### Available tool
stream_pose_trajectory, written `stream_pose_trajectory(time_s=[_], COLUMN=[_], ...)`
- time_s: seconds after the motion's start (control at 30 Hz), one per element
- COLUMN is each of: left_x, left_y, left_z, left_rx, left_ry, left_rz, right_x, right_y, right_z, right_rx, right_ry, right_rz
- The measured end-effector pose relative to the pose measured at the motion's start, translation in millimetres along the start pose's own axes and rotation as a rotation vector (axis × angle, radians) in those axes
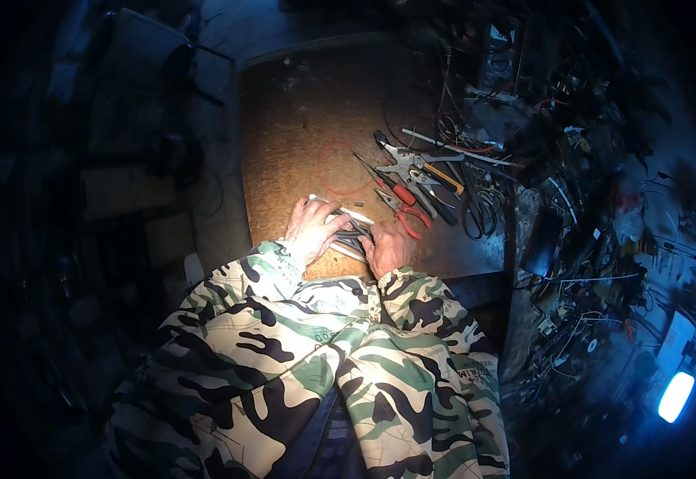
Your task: The person attaches a white connector to a black electrical cord, coils the cord, and places it into a plastic packaging box. They then close the box and hold it up.
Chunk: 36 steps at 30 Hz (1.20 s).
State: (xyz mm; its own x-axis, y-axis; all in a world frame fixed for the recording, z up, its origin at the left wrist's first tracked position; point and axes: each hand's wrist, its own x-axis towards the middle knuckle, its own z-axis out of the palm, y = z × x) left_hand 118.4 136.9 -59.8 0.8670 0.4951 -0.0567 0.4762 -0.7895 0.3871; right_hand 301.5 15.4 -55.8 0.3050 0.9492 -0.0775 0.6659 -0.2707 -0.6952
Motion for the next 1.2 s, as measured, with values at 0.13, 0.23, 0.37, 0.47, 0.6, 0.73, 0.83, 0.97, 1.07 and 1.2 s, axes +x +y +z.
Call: stream_pose_trajectory(time_s=[0.13,0.23,0.37,0.47,0.6,0.73,0.83,0.97,1.07,1.2], left_x=[-1.5,2.4,7.3,9.8,10.9,11.6,12.9,12.3,10.8,7.3], left_y=[-9.9,-8.7,-7.3,-6.0,-5.7,-6.4,-3.9,-3.6,-4.9,-7.0], left_z=[16.9,12.4,2.7,0.9,0.3,-0.1,-0.5,-0.7,2.4,3.9], left_rx=[0.027,-0.016,-0.040,-0.043,-0.038,-0.024,-0.040,-0.045,-0.040,-0.044], left_ry=[0.034,-0.016,-0.068,-0.104,-0.127,-0.126,-0.163,-0.154,-0.149,-0.108], left_rz=[0.076,0.067,0.074,0.064,0.060,0.075,0.034,0.041,0.052,0.081], right_x=[-15.1,-41.7,-57.5,-59.3,-52.9,-46.1,-52.4,-67.8,-74.9,-67.9], right_y=[15.6,24.8,30.3,25.6,24.9,23.1,19.4,17.5,22.9,23.8], right_z=[-2.3,-13.4,-3.7,7.1,2.8,-11.0,-12.3,7.4,17.1,14.8], right_rx=[0.143,0.105,0.124,0.146,0.563,0.433,0.399,0.237,0.342,0.341], right_ry=[0.138,0.096,0.186,0.200,0.156,0.032,-0.018,-0.069,-0.016,0.052], right_rz=[-0.105,0.090,0.106,0.172,0.478,0.461,0.351,0.316,0.349,0.469])
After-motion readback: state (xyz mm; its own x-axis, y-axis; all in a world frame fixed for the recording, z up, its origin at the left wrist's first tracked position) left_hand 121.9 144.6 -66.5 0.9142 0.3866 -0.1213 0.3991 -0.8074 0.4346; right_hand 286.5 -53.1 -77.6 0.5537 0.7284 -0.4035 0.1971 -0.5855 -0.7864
